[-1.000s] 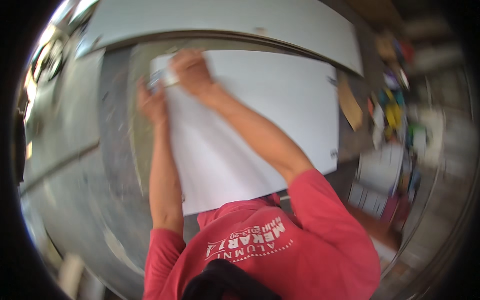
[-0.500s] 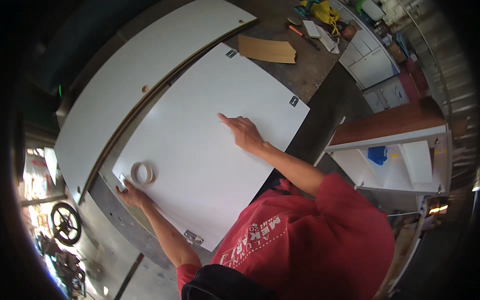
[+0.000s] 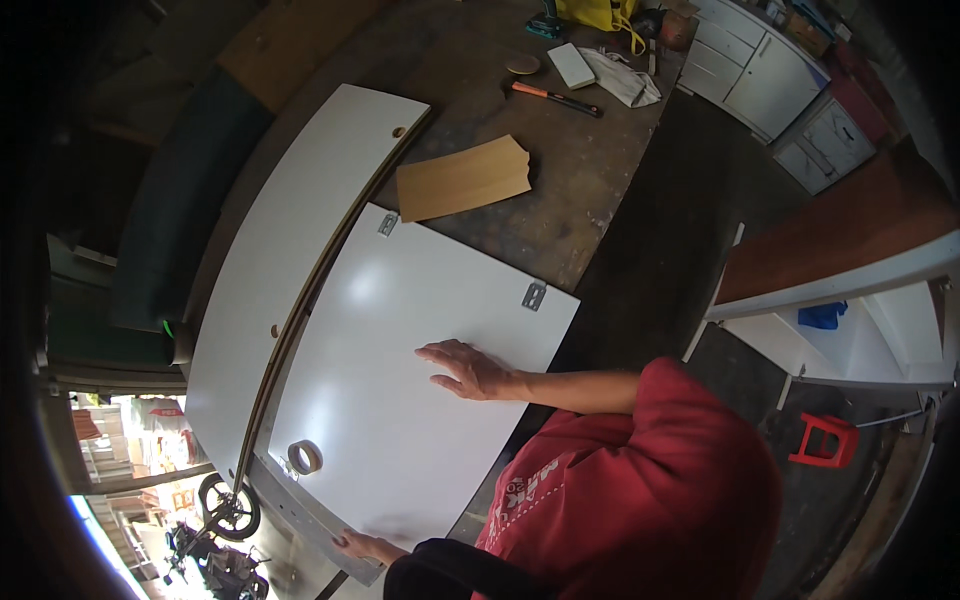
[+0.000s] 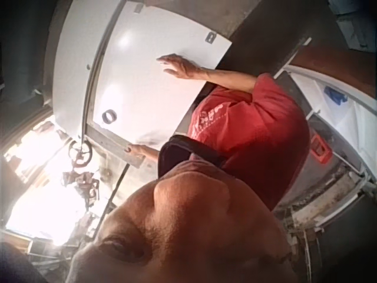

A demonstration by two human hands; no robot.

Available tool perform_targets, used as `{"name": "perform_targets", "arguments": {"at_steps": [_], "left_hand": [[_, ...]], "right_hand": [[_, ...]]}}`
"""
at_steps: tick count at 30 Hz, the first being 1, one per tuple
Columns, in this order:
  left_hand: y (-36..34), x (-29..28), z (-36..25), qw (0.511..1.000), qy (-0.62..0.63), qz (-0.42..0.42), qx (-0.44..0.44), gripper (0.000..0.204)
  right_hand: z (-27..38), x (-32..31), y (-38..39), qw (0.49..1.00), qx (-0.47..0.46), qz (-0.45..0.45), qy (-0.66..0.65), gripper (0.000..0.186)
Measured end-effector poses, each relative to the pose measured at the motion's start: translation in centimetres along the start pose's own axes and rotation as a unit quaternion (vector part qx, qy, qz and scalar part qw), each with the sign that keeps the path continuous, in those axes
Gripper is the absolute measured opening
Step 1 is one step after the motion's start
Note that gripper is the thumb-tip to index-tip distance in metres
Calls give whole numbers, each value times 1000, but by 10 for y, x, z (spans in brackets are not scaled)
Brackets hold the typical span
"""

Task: The person marks a white cabinet door for hinge placement using tape and a pencil, then secures metal hinges to the door using a power drill.

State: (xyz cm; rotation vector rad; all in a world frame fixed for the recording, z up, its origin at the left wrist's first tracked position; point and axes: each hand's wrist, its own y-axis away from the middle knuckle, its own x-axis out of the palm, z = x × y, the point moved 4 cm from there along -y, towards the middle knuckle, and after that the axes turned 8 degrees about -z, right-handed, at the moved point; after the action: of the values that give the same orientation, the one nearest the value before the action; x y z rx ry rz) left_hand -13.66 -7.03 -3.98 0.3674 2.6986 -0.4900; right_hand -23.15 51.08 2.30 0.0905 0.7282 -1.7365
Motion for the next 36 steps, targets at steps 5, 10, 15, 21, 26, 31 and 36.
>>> {"name": "perform_targets", "arguments": {"at_steps": [5,10,15,21,26,31,36], "left_hand": [[141,-20,-58,994,54,7,-90,46],[217,50,-101,968,161,149,-123,41],[312,71,-182,952,152,238,-117,43],[415,48,-216,960,159,178,-147,32],[533,-34,-188,971,141,-52,-188,29],[686,-82,-160,919,26,-39,-392,35],[837,-133,-100,864,-108,-2,-492,35]], "right_hand": [[-43,-139,-36,992,-90,-78,45,42],[-98,-303,-60,959,-27,-178,218,27],[-176,-432,-91,931,8,-207,301,26],[-437,-628,-181,951,71,-98,285,46],[-566,-705,-301,862,39,62,502,55],[-650,-728,-361,813,-4,155,561,51],[-688,-726,-350,830,190,177,493,55]]}}
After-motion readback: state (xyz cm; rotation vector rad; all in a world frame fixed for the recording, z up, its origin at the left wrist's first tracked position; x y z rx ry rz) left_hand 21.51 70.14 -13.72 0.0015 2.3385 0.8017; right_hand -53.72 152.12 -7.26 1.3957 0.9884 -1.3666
